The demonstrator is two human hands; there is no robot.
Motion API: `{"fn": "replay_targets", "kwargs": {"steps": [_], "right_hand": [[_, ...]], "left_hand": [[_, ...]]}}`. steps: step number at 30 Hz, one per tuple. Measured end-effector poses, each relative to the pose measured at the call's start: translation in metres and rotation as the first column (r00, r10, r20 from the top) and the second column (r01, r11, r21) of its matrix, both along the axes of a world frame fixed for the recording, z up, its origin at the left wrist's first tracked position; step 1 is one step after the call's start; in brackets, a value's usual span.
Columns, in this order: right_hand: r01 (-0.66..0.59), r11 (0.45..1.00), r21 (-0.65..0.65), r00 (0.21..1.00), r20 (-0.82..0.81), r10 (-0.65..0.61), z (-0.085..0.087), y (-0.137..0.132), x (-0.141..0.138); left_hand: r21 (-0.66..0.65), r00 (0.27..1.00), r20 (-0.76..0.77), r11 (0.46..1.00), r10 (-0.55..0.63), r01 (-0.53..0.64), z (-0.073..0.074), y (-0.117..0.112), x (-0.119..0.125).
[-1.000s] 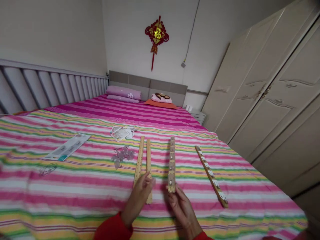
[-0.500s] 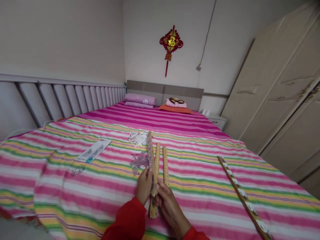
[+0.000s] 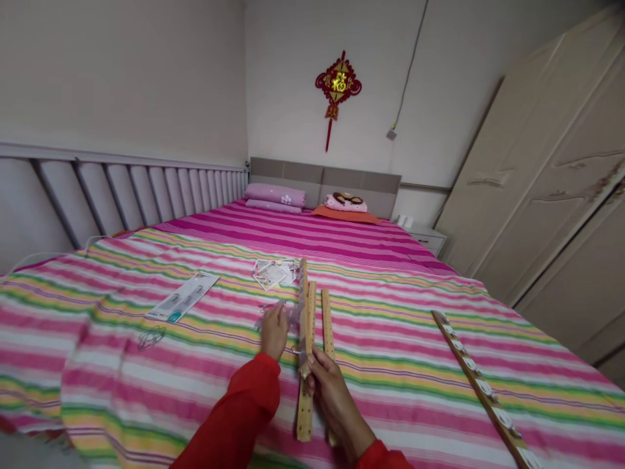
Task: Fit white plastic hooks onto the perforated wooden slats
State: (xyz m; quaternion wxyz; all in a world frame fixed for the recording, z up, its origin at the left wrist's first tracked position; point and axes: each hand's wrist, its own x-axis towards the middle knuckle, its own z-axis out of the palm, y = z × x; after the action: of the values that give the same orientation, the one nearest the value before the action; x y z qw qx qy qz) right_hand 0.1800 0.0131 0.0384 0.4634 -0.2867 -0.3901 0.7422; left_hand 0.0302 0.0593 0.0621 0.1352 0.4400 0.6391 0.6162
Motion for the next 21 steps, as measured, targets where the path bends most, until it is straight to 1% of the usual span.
{"fn": "replay_targets", "kwargs": {"steps": [1, 2, 4, 6, 8, 10, 12, 14, 16, 18, 19, 21], "right_hand": [[0.008, 1.0, 0.011, 1.0, 0.016, -0.008, -0.001, 0.003, -0.001], [0.017, 1.0, 0.017, 0.999, 0.029, -0.017, -0.002, 0.006, -0.001], [0.041, 0.999, 0.024, 0.998, 0.042, -0.042, -0.002, 0.011, -0.002], [0.055, 0.998, 0.036, 0.997, 0.052, -0.057, -0.003, 0.014, -0.002], [0.049, 0.998, 0.05, 0.996, 0.068, -0.052, -0.003, 0.015, -0.002], [0.035, 0.998, 0.052, 0.997, 0.074, -0.038, -0.004, 0.015, -0.002], [0.029, 0.999, 0.042, 0.997, 0.064, -0.032, -0.006, 0.014, -0.002], [0.033, 0.999, 0.034, 0.998, 0.053, -0.035, -0.007, 0.012, 0.001], [0.039, 0.999, 0.03, 0.998, 0.053, -0.04, -0.007, 0.011, 0.005], [0.036, 0.999, 0.017, 0.998, 0.057, -0.037, -0.008, 0.01, 0.01], [0.032, 0.999, 0.007, 0.998, 0.059, -0.033, -0.009, 0.009, 0.012], [0.026, 1.0, -0.006, 0.998, 0.063, -0.025, -0.011, 0.004, 0.017]], "left_hand": [[-0.006, 0.998, -0.062, 1.0, -0.002, 0.002, 0.005, -0.002, 0.002], [-0.021, 0.996, -0.092, 1.0, -0.007, 0.005, 0.009, -0.005, 0.006], [-0.056, 0.993, -0.116, 0.998, -0.024, 0.017, 0.013, -0.016, 0.017], [-0.086, 0.992, -0.123, 0.996, -0.037, 0.027, 0.01, -0.029, 0.029], [-0.096, 0.989, -0.127, 0.993, -0.079, 0.067, 0.003, -0.04, 0.039], [-0.069, 0.989, -0.075, 0.99, -0.129, 0.124, -0.005, -0.046, 0.043], [-0.036, 0.983, 0.04, 0.983, -0.176, 0.178, -0.012, -0.045, 0.042], [-0.028, 0.961, 0.164, 0.973, -0.223, 0.23, -0.018, -0.041, 0.037], [-0.05, 0.946, 0.217, 0.965, -0.241, 0.257, -0.022, -0.037, 0.028], [-0.086, 0.96, 0.182, 0.969, -0.212, 0.23, -0.026, -0.034, 0.017], [-0.103, 0.972, 0.122, 0.972, -0.199, 0.212, -0.026, -0.033, 0.012], [-0.123, 0.978, -0.067, 0.974, -0.198, 0.189, -0.025, -0.03, 0.005]]}}
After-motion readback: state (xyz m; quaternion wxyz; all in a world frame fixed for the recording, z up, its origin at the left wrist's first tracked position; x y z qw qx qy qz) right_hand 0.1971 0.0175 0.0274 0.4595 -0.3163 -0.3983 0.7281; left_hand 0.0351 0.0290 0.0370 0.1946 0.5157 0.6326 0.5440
